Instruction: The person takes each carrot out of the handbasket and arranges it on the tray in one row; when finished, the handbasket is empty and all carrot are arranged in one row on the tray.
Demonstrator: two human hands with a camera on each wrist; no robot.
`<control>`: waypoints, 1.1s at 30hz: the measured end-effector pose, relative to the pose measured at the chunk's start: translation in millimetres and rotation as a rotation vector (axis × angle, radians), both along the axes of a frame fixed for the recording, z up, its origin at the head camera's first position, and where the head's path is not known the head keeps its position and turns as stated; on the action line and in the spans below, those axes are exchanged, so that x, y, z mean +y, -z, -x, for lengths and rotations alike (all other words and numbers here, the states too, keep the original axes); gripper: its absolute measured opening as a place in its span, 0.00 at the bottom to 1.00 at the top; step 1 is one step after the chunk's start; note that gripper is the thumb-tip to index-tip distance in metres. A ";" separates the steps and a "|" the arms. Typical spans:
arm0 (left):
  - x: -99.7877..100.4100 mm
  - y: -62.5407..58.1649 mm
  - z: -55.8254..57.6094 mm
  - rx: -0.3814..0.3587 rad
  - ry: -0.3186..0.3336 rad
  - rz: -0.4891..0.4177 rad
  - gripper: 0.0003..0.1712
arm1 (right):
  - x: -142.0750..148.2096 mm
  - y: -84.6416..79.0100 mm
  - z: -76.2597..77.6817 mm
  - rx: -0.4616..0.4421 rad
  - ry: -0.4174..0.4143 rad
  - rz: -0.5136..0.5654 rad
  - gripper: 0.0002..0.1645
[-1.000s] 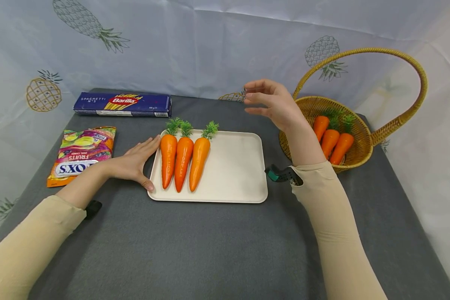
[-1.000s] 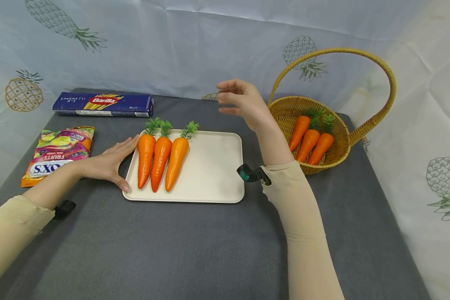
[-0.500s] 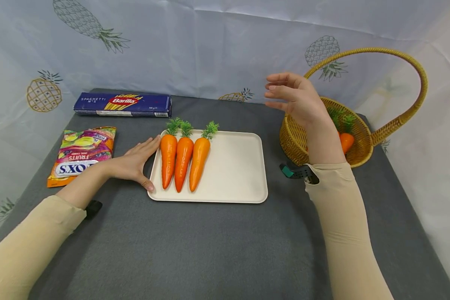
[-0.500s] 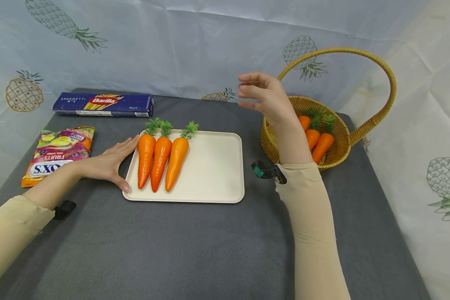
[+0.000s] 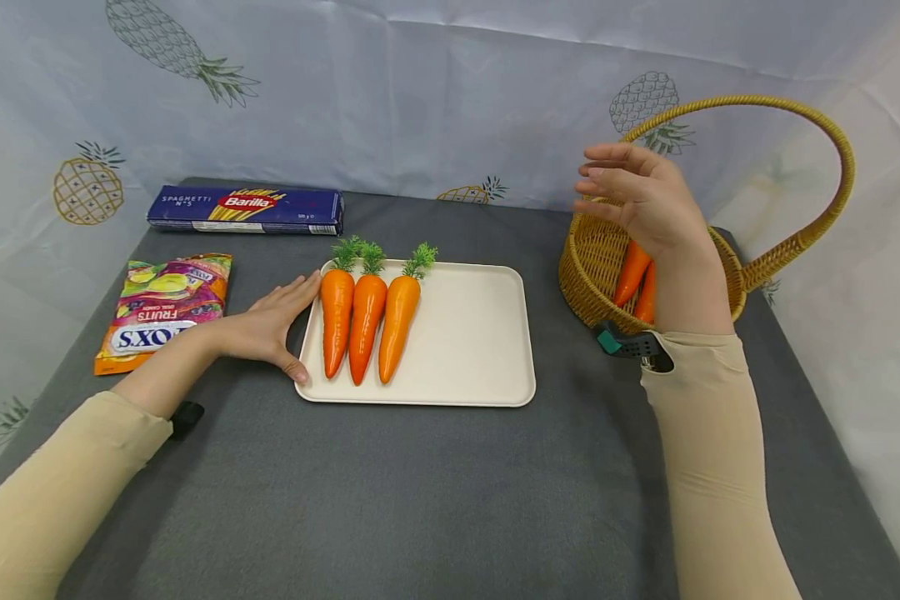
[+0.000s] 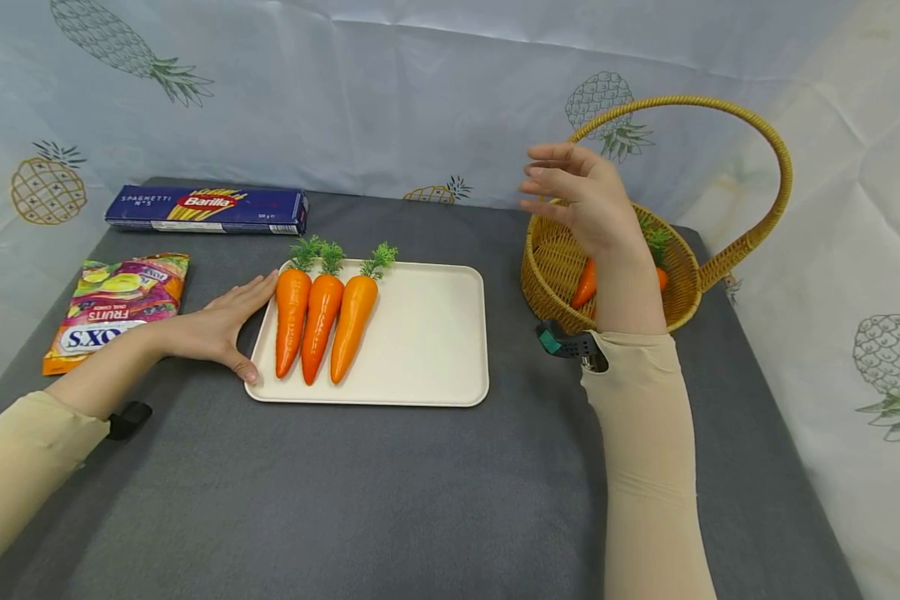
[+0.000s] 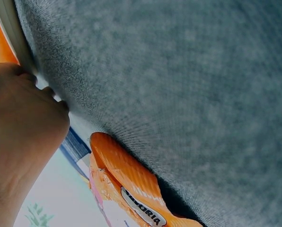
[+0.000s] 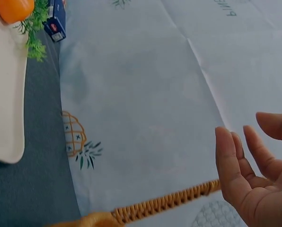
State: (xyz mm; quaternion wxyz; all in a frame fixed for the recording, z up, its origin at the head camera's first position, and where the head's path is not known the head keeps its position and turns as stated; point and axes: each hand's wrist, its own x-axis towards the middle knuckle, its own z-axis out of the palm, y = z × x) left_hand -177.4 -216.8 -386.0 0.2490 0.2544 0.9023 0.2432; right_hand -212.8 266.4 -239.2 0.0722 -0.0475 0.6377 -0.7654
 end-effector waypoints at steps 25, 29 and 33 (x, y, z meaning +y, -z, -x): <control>1.2 -2.1 -1.4 0.008 0.005 -0.002 0.85 | 82.3 12.6 15.9 -0.226 0.098 0.110 0.16; 1.4 -3.3 -1.7 0.006 0.012 -0.005 0.85 | 93.5 14.6 23.7 -0.313 0.117 0.140 0.14; 1.5 -4.2 -1.6 0.001 0.010 -0.003 0.85 | 101.0 16.7 29.4 -0.368 0.114 0.113 0.12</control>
